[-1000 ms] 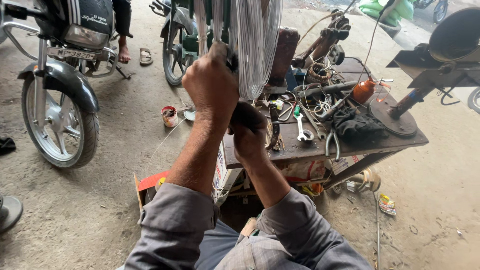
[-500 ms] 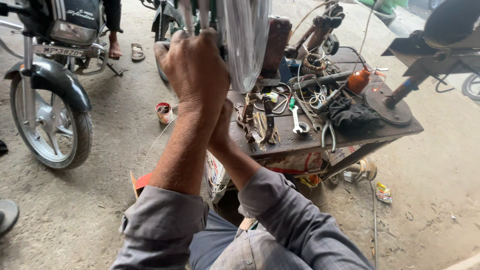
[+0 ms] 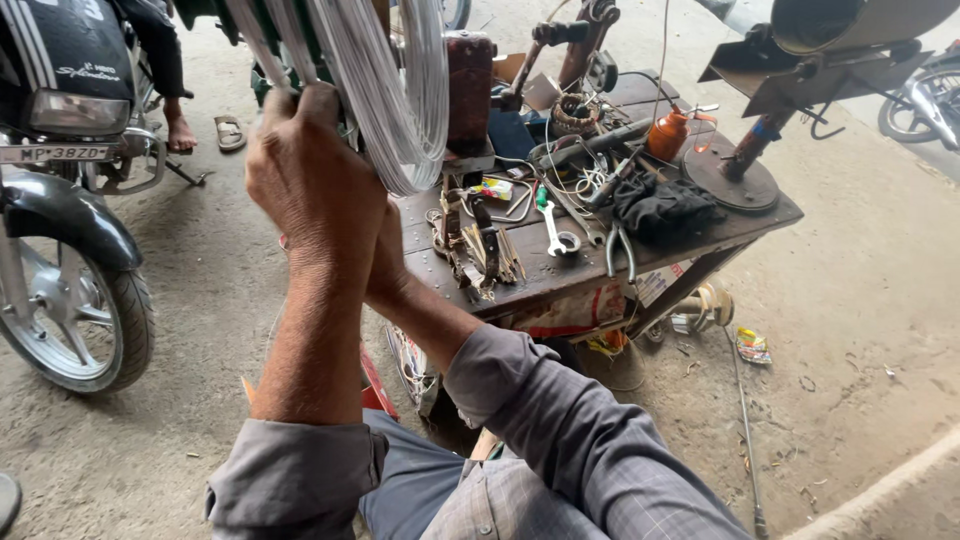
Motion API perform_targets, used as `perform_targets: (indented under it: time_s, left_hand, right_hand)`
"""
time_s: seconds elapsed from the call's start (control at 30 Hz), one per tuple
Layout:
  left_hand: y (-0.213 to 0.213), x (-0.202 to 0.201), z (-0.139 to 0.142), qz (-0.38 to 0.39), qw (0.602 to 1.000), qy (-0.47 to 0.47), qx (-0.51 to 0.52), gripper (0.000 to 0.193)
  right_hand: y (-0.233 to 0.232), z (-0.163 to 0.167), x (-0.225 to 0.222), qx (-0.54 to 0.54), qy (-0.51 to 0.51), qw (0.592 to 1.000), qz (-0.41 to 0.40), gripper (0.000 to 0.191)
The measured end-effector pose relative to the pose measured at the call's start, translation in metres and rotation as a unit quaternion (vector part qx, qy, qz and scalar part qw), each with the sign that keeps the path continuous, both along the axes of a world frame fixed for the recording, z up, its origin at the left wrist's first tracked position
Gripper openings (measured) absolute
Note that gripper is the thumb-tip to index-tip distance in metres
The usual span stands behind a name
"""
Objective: The person winds white wire onto a green spool using both hands, then uses pliers to cut the wire and secure the end. The person continues winding and cutting the wire repeatedly.
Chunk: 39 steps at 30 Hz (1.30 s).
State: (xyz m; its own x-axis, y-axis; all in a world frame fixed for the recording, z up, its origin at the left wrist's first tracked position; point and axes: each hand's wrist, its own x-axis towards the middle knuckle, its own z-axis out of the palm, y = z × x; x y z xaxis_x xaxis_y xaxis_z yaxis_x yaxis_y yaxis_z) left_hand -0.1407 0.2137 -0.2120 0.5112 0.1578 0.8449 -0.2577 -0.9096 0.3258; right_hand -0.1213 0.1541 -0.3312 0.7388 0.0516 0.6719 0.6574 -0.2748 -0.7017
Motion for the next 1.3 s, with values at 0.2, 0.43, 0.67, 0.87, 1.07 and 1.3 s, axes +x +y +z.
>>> perform_targets:
  time_s: [0.2,0.43,0.67,0.87,1.07,1.3]
  left_hand:
    - [0.000,-0.001,0.004,-0.006,0.999,0.034,-0.011,0.013]
    - [-0.009,-0.004,0.003,0.000,0.999,-0.046,0.006,0.010]
    - [-0.017,-0.007,0.004,-0.026,0.999,-0.027,-0.029,0.018]
    - [-0.021,-0.004,0.012,-0.024,0.997,-0.066,0.011,0.012]
    - [-0.023,-0.017,0.015,0.018,0.993,-0.111,0.016,0.022]
    - [-0.019,-0.018,0.009,-0.068,0.997,-0.006,-0.040,0.033]
  right_hand:
    - [-0.028,0.023,-0.055,-0.079,-0.171,0.982,0.026,0.029]
    - [-0.162,0.007,-0.101,-0.128,-0.124,0.981,-0.077,0.026]
    - [-0.325,-0.052,-0.068,-0.193,0.114,0.908,-0.354,0.027]
    - [-0.364,-0.073,-0.057,-0.370,0.219,0.786,-0.445,0.054]
    - [-0.361,-0.063,-0.039,-0.427,0.252,0.752,-0.434,0.057]
    - [-0.377,-0.055,-0.020,-0.410,0.286,0.764,-0.407,0.056]
